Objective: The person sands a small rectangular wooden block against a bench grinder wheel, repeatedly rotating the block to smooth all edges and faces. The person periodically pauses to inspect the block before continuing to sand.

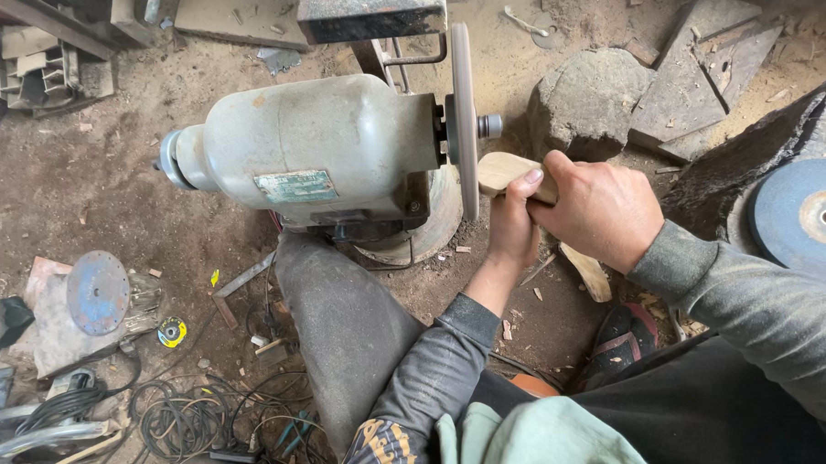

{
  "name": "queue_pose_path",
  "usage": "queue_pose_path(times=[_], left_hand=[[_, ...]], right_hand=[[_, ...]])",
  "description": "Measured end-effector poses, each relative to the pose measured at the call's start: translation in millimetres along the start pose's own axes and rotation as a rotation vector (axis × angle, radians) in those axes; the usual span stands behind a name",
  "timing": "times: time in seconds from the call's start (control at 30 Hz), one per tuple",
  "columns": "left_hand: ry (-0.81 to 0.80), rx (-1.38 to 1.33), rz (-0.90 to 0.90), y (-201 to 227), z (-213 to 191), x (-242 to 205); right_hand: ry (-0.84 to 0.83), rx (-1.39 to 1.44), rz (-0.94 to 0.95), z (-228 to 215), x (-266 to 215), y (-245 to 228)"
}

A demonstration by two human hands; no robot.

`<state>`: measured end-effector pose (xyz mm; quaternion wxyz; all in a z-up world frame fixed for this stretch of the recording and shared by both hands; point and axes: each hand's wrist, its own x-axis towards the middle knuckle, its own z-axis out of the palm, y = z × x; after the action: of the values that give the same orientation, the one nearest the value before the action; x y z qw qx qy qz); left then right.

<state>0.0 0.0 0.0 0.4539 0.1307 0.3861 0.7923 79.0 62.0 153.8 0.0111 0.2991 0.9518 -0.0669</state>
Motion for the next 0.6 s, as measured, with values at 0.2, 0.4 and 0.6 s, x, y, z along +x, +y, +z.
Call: queue_pose_path(times=[0.2,0.4,0.6], left_hand=[[0.035,0.004,0.021,8,11,2],[0.082,-0.101,0.085,6,20,14],[0.158,0.049,0.133,3,24,18]], right_hand=[[-0.050,0.064,-0.157,-6,22,17],[-0.137,0.041,-0.394,-13,62,41],[-0.144,0.013,-0.584,-14,100,51]])
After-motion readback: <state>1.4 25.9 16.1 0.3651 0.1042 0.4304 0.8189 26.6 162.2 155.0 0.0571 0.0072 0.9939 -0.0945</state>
